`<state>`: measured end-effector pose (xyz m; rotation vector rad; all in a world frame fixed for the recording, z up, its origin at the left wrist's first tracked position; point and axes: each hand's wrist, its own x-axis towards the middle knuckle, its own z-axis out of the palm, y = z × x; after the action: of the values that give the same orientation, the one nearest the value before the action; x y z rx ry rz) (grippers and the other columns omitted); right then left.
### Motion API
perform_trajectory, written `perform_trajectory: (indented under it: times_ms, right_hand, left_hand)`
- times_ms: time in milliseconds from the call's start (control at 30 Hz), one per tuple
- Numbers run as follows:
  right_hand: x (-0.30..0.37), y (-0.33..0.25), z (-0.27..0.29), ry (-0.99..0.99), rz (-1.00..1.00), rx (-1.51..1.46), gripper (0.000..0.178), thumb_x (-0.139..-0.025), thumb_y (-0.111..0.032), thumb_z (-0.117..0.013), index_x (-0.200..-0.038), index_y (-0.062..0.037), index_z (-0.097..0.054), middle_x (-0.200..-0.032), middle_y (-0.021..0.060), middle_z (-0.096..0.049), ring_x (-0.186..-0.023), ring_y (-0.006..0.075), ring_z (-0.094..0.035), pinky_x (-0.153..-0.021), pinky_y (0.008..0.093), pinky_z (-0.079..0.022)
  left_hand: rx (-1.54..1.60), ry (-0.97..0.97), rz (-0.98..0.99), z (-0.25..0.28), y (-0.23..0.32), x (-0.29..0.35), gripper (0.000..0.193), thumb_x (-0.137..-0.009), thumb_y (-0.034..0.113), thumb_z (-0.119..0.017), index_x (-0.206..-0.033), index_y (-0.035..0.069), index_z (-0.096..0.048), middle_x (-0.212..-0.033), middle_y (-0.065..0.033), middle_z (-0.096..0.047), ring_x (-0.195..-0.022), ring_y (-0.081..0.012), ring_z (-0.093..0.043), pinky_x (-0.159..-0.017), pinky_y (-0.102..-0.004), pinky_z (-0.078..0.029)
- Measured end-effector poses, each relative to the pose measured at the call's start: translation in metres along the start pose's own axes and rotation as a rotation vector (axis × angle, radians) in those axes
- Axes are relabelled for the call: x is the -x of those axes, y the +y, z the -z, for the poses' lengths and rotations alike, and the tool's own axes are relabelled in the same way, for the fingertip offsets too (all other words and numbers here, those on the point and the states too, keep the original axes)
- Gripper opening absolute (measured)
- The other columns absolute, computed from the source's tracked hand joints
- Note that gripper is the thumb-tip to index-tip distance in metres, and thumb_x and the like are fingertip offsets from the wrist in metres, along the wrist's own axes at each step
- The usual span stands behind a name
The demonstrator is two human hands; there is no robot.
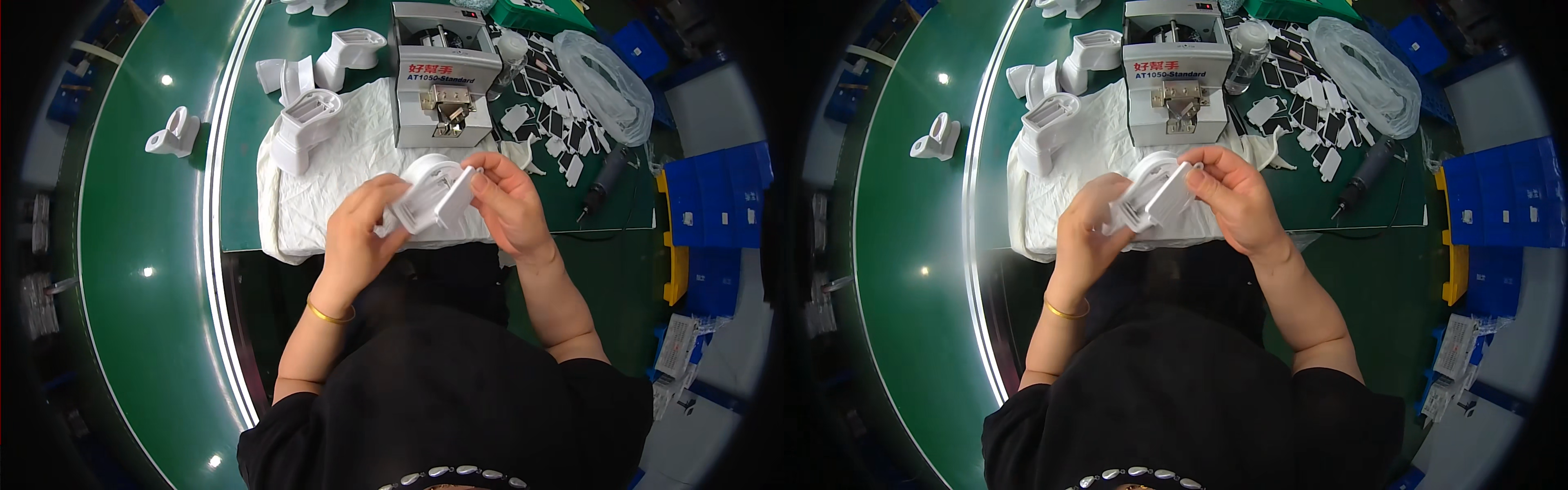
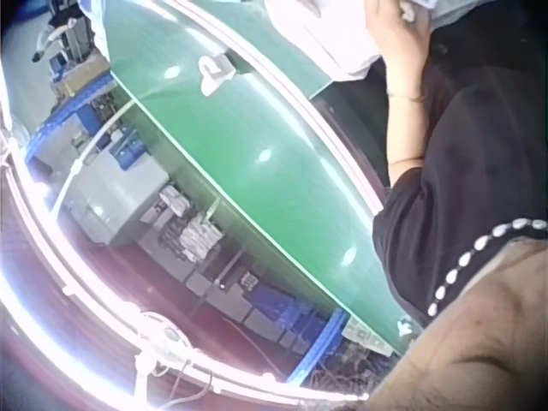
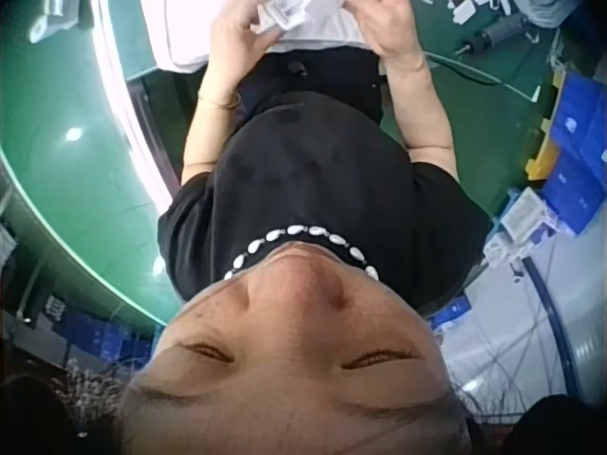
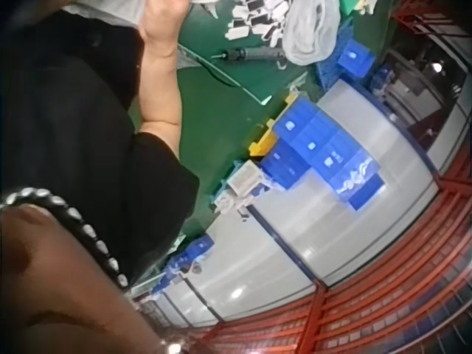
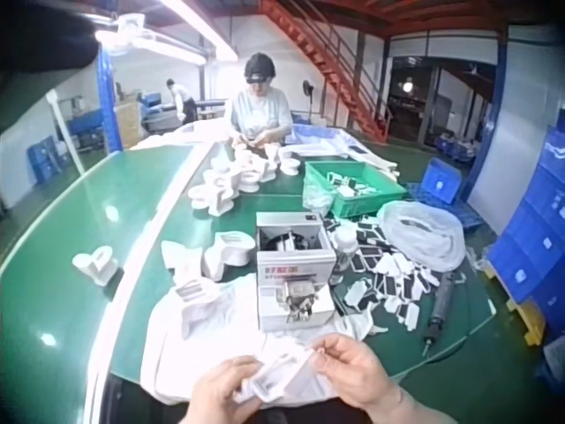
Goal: Assembling plastic device enclosures by fitting covers and securing them with screws using an electric screwdriver.
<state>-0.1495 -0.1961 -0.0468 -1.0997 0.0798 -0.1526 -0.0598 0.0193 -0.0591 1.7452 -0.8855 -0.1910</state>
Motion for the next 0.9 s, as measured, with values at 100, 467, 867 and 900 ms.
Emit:
perform_trajectory:
  times_ms: [100,467,867,900]
  right_hand:
    - [-0.005,0.002,0.001,0.047,-0.067,-0.023,0.024,-0.099,-0.014,-0.059,-0.120,-0.0029,-0.058,-0.107,0.0055,-0.066,-0.100,0.0141,-0.061,-0.092,0.0337,-0.046]
    - [0.005,-0.024,-0.040,0.067,0.192,0.660,0.027,-0.085,-0.002,-0.074,-0.111,-0.0009,-0.067,-0.091,0.0024,-0.068,-0.088,0.0092,-0.060,-0.076,0.0227,-0.045]
    - [0.010,-0.043,-0.048,-0.063,0.383,1.094,0.027,-0.075,-0.005,-0.081,-0.102,-0.0063,-0.075,-0.083,0.0022,-0.065,-0.077,0.0152,-0.052,-0.068,0.0267,-0.042]
    - [0.011,-0.046,-0.049,-0.062,0.381,1.093,0.027,-0.075,-0.005,-0.081,-0.102,-0.0063,-0.075,-0.083,0.0022,-0.065,-0.077,0.0152,-0.052,-0.068,0.0267,-0.042]
  left_hand:
    - [-0.333,-0.036,-0.256,-0.006,-0.006,-0.009,0.064,-0.061,0.010,-0.088,-0.116,0.008,-0.054,-0.130,-0.0134,-0.056,-0.110,-0.0378,-0.058,-0.091,-0.0400,-0.050]
    - [0.318,0.010,-0.032,-0.026,0.007,-0.003,0.115,-0.054,0.014,-0.096,-0.147,0.006,-0.029,-0.136,-0.0161,-0.047,-0.126,-0.0328,-0.050,-0.103,-0.0416,-0.044]
    - [0.181,-0.042,-0.076,-0.024,0.016,0.001,0.104,-0.054,0.016,-0.095,-0.143,0.008,-0.040,-0.138,-0.0141,-0.046,-0.127,-0.0327,-0.048,-0.106,-0.0412,-0.041]
    - [0.167,-0.049,-0.078,-0.024,0.016,0.001,0.104,-0.055,0.016,-0.095,-0.142,0.008,-0.040,-0.139,-0.0140,-0.046,-0.128,-0.0328,-0.047,-0.106,-0.0411,-0.040]
